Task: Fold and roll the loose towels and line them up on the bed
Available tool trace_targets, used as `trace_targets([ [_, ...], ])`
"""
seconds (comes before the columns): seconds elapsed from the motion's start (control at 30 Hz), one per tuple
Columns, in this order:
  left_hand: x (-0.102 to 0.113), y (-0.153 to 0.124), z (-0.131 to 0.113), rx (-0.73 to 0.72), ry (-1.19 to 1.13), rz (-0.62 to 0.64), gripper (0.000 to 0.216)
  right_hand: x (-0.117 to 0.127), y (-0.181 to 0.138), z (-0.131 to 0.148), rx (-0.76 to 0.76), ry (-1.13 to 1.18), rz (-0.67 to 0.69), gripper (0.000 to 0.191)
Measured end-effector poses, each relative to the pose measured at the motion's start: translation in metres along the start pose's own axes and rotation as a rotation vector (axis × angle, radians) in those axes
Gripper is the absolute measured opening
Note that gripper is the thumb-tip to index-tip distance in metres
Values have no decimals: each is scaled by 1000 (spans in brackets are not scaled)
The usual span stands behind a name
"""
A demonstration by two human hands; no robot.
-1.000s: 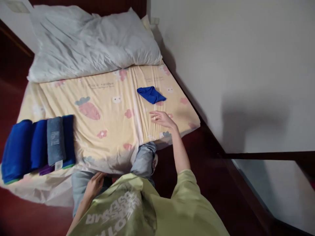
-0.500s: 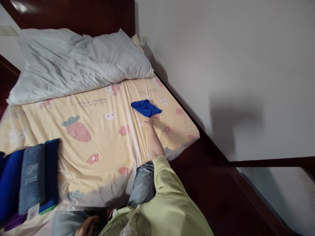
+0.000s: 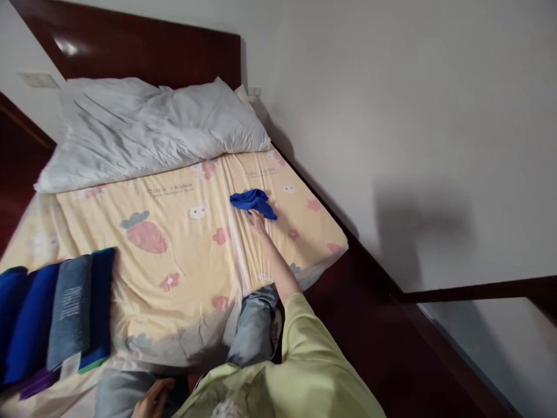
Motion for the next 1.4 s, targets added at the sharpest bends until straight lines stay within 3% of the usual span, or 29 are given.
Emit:
trace_targets([
  [0.13, 16, 8, -28, -6, 5, -35, 38, 19, -42, 62, 210, 105, -54, 47],
  [0.33, 42, 30, -90, -33, -27, -98, 35, 65, -101, 163, 371, 264, -73, 41],
  [0.5, 51, 50, -123, 31, -172, -145, 31, 88, -155, 219, 459, 408, -14, 32],
  [0.6, 44, 62, -125, 223, -465, -192, 45, 73, -210, 232, 509, 419, 107, 26],
  [0.73, 17, 67, -115, 543, -905, -194, 59, 29, -304, 240, 635, 339, 379, 25],
  [0.83, -2, 62, -104, 670, -949, -202, 59, -4, -367, 245, 735, 298, 545, 28],
  [0.93, -14, 57, -93, 688, -871, -216, 61, -28, -405, 248, 815, 274, 666, 24],
  [1.0, -17, 56, -85, 678, -840, -258, 59, -36, -409, 247, 793, 301, 691, 22],
  [1.07, -18, 56, -78, 661, -849, -295, 58, -37, -395, 243, 688, 357, 634, 24],
  [1.17, -19, 56, -69, 626, -879, -298, 58, -32, -351, 230, 465, 367, 430, 30],
  [1.27, -21, 53, -63, 614, -845, -299, 54, -32, -307, 218, 332, 222, 299, 42],
  [1.4, -21, 46, -64, 508, -736, -280, 65, -52, -275, 215, 364, -20, 383, 64],
])
Point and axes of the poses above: each hand's wrist, its own y-axis towards the middle knuckle, its own x-axis out of the back of the hand, z = x × y, the point moved 4 cm from there along y, towards the middle knuckle, and after that the axes turned 13 degrees about -z, right-handed, at the moved point
